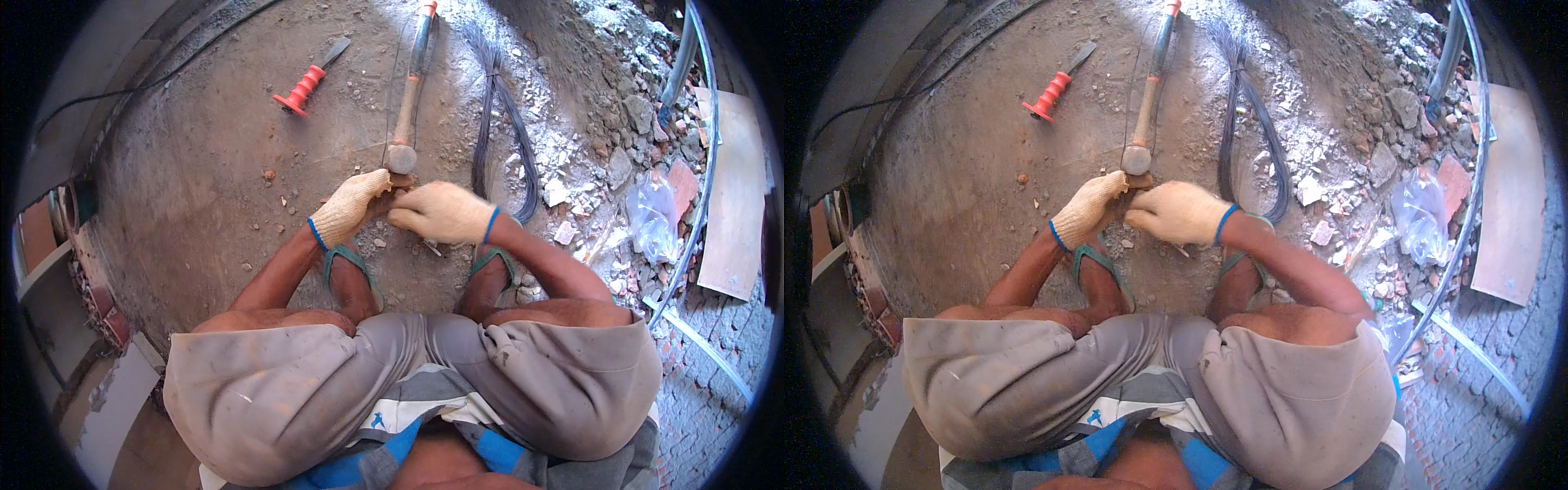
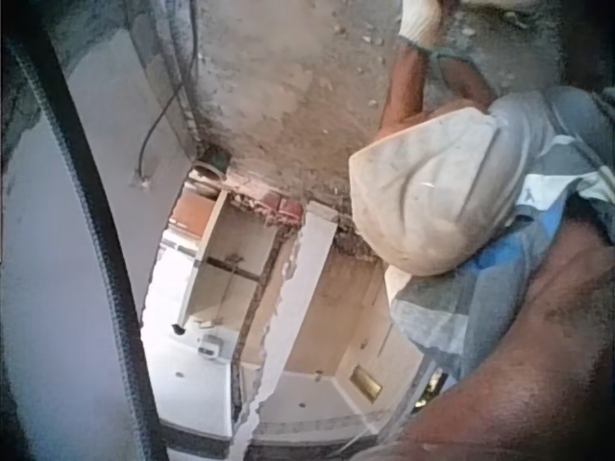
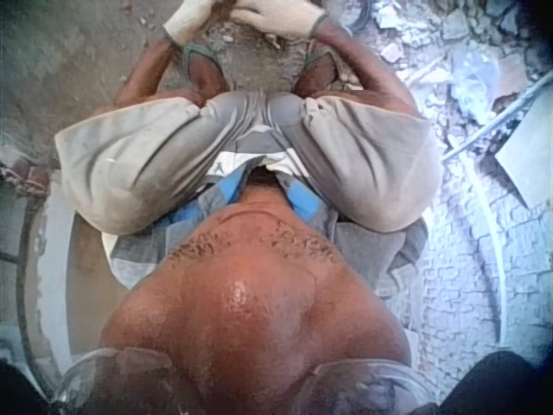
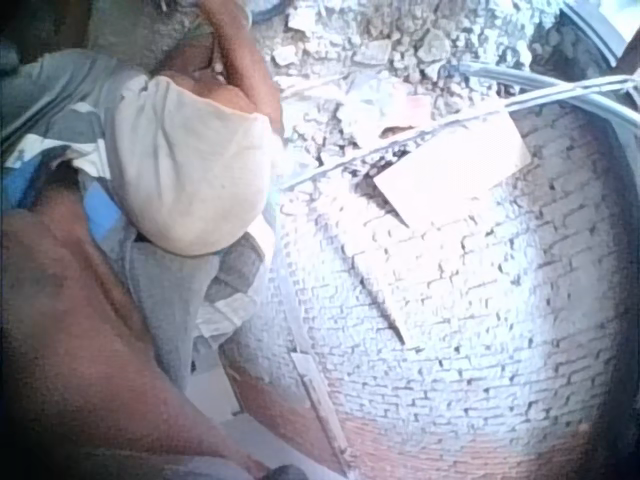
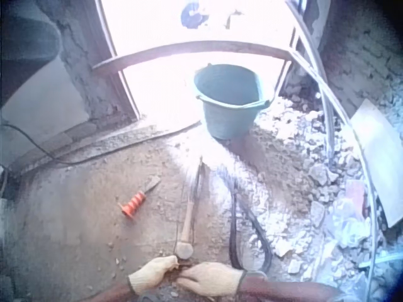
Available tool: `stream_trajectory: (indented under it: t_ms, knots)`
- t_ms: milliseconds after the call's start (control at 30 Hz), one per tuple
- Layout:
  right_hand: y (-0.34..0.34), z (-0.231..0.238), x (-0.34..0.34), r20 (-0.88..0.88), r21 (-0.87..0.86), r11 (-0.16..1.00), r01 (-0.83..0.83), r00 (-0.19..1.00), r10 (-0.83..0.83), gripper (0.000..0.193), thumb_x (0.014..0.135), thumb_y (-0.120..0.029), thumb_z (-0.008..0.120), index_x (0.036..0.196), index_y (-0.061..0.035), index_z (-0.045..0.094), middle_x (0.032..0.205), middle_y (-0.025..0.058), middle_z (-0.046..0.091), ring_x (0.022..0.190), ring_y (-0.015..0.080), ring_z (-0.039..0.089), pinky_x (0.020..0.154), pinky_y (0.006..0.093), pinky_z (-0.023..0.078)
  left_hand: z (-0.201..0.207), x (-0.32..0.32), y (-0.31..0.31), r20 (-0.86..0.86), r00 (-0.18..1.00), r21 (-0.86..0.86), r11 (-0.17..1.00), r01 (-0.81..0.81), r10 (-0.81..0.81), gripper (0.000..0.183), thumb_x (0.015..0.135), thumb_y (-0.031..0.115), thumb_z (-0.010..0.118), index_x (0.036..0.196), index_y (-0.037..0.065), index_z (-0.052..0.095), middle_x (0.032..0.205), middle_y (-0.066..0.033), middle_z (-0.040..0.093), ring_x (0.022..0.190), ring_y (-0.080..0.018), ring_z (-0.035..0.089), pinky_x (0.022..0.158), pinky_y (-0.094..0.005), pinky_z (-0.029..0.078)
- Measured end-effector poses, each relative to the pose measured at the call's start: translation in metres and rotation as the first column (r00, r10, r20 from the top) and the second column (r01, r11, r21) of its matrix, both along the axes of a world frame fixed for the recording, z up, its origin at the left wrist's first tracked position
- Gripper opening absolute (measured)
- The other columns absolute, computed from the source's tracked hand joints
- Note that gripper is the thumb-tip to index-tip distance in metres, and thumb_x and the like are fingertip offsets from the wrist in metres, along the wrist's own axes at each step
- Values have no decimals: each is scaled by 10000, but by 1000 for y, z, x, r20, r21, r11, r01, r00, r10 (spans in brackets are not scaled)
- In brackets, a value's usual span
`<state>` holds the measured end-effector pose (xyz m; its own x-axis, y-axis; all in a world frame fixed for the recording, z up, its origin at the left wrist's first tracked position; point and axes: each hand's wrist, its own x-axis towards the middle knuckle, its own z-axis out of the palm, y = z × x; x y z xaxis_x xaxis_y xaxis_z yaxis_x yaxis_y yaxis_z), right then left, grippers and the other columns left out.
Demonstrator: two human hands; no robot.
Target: The person sits on the floor and uses pliers and a hammer to twist and shape a thin metal wire. They repeatedly bend the wire into loops and secure it with the tools.
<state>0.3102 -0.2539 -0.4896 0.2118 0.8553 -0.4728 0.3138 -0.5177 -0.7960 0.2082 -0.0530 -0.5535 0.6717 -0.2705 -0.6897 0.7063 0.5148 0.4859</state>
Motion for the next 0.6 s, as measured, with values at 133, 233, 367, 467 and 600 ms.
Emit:
stream_trajectory:
  t_ms: [133,233,367,467,600]
  knots:
    - [-19,18,91,240,-42,993,-110,964,117,420,1016,-413,595,1124,-42,760,1050,247,749,1002,429,728,917,514,568,2,-3,3,27,997,-48,996,-76,77,462,1095,366,602,1340,-24,635,1298,-129,697,1101,-205,675,1063,-430,538]
    - [13,5,155,701,152,988,-13,706,-98,303,965,-188,690,1255,-105,717,1104,194,738,1004,381,727,894,474,591,1,-4,3,8,993,-73,990,-119,119,441,1105,352,589,1283,-40,678,1243,-114,711,1056,-180,678,1054,-409,553]
    - [60,-19,217,923,130,954,-269,383,-17,585,886,-78,729,1455,-142,613,1390,137,652,1186,329,681,1011,441,578,-2,-3,3,11,994,-99,989,-110,111,449,1103,359,595,1286,-43,677,1245,-115,711,1057,-182,679,1057,-408,555]
    - [69,-33,239,978,192,813,-549,38,-205,312,943,-167,676,1252,-138,709,1174,113,725,1089,329,708,935,462,574,-3,-4,4,10,994,-110,988,-110,112,453,1103,360,596,1292,-43,680,1246,-114,715,1062,-183,681,1050,-401,559]
    - [67,-46,234,959,-211,851,-482,68,276,574,861,-54,728,1419,-158,640,1428,102,628,1236,287,660,1059,453,542,-2,-9,5,-24,995,-111,989,-95,93,454,1103,360,595,1302,-38,683,1248,-110,719,1074,-180,685,1042,-391,564]
